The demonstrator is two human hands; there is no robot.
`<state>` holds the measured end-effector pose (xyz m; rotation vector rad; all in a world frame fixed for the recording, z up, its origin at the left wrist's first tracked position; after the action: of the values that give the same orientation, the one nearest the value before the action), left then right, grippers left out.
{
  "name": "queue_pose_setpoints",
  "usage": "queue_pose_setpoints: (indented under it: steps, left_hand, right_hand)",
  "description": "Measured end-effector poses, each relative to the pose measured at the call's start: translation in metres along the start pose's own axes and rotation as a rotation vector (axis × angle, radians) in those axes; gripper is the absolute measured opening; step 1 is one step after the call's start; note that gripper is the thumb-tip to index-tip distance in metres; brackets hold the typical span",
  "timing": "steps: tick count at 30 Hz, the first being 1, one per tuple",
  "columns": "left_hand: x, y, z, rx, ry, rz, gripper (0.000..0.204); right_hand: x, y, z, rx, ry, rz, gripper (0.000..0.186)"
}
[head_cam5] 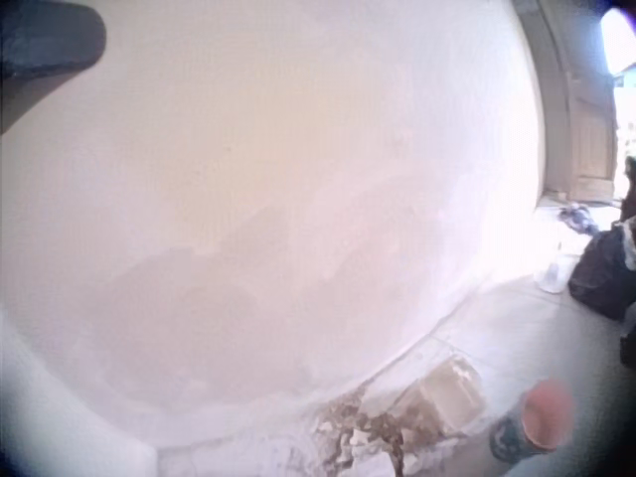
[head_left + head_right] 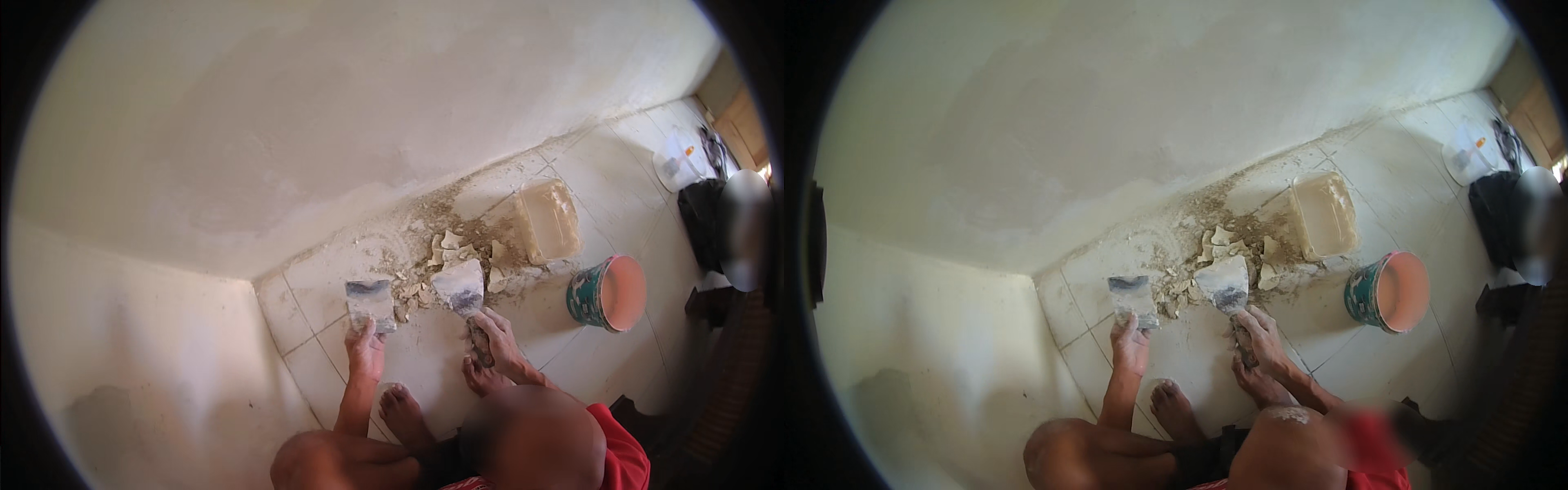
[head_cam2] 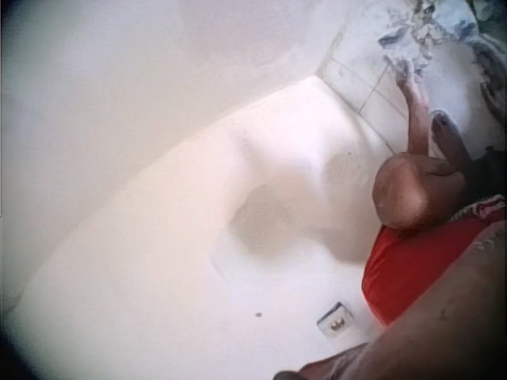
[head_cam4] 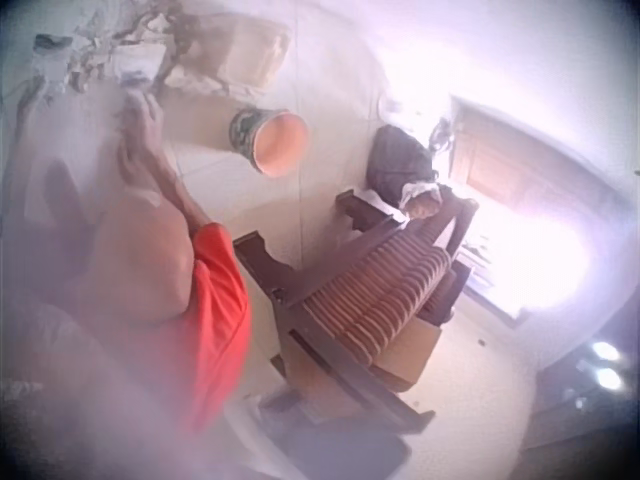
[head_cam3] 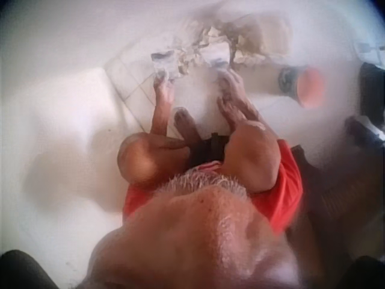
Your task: The person scrapes old plaster and paint from a wall using putty knives, scoops compound from a container onto the putty knives, and applies the compound to the wall.
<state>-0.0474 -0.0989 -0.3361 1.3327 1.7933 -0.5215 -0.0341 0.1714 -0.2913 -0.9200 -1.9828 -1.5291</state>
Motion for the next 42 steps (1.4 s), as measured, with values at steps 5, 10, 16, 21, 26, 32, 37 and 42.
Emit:
queue_pose_setpoints:
  steps: [5, 10, 16, 21, 26, 32, 37, 42]
  left_hand:
    - [0.037, 0.016, 0.023, 0.032, 0.079, 0.156, 0.031]
    - [0.041, 0.036, 0.031, -0.073, 0.159, 0.282, 0.029]
    - [0.051, 0.041, 0.0, -0.077, 0.248, 0.283, 0.031]
    - [0.052, 0.061, -0.002, -0.213, 0.348, 0.258, 0.025]
    - [0.047, 0.058, -0.006, -0.221, 0.399, 0.193, 0.022]
    - [0.044, 0.025, -0.03, -0.085, 0.485, 0.147, 0.025]
    - [0.001, 0.006, -0.033, -0.133, 0.169, 0.078, 0.037]
    - [-0.049, -0.007, -0.051, -0.016, 0.106, -0.156, 0.034]
  right_hand:
    - [-0.029, -0.017, 0.03, 0.088, 0.004, -0.054, 0.022]
    - [-0.021, -0.029, 0.02, 0.182, -0.006, -0.071, 0.017]
    - [-0.001, -0.034, 0.007, 0.272, -0.046, -0.122, 0.015]
    - [0.0, -0.037, 0.002, 0.285, 0.099, -0.191, 0.018]
    - [-0.004, -0.034, 0.004, 0.213, 0.04, -0.238, 0.02]
    - [-0.02, -0.019, 0.003, 0.209, 0.058, -0.162, 0.017]
    - [0.02, 0.014, 0.011, 0.041, 0.243, -0.034, 0.017]
    - [0.052, 0.024, 0.012, -0.024, 0.36, 0.006, 0.023]
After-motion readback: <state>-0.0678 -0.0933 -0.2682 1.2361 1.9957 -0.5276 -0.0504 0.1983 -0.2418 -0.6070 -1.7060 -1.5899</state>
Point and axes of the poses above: each hand's wrist, its own y-axis away from the middle knuckle, its own z-axis out of the back of the hand, x = y × z, the point moved 6 cm from there along -y, towards the middle knuckle, and after that the axes turned 15 degrees about -z, right-handed, at the moved point
